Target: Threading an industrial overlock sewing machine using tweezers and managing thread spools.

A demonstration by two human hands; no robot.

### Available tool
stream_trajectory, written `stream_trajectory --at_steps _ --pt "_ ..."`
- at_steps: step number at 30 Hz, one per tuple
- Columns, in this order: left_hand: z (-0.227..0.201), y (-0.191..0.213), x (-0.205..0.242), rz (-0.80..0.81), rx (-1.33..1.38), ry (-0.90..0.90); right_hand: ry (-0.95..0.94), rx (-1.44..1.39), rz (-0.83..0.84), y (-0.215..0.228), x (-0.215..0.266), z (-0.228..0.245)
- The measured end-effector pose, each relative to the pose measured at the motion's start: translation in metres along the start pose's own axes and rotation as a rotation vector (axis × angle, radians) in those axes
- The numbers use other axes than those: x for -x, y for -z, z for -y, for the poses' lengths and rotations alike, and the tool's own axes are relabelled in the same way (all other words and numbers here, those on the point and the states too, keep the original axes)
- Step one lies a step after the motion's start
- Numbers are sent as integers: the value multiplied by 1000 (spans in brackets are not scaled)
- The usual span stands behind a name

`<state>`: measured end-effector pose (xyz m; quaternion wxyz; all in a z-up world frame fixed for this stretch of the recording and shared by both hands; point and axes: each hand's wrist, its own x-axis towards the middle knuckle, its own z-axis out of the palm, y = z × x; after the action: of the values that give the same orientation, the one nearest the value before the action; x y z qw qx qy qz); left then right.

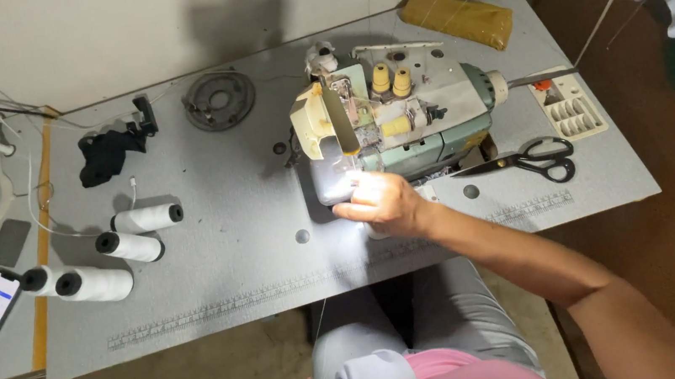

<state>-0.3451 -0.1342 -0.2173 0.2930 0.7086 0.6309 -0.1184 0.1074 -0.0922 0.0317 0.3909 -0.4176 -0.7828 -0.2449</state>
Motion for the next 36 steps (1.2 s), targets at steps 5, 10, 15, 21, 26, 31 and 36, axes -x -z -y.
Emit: stream_trajectory --at_steps 5,10,15,21,26,31,36 --pt "-10 8 -26 -305 68 -393 -385 -518 -33 22 17 61" --pt "-180 136 10 -594 313 -1087 -814 -977 -26 51 23 117" --pt "-306 196 14 -878 -81 -1689 -1189 -1758 488 89 19 151" --pt "-322 130 0 -590 581 -1649 -842 -1734 158 139 28 129" --pt "-227 69 23 -222 981 -843 -982 -726 410 162 47 84" --pt "-201 75 52 -59 1319 -438 -1315 75 756 157 112 8" --pt "-219 107 65 118 941 -619 -971 367 859 133 209 -31"
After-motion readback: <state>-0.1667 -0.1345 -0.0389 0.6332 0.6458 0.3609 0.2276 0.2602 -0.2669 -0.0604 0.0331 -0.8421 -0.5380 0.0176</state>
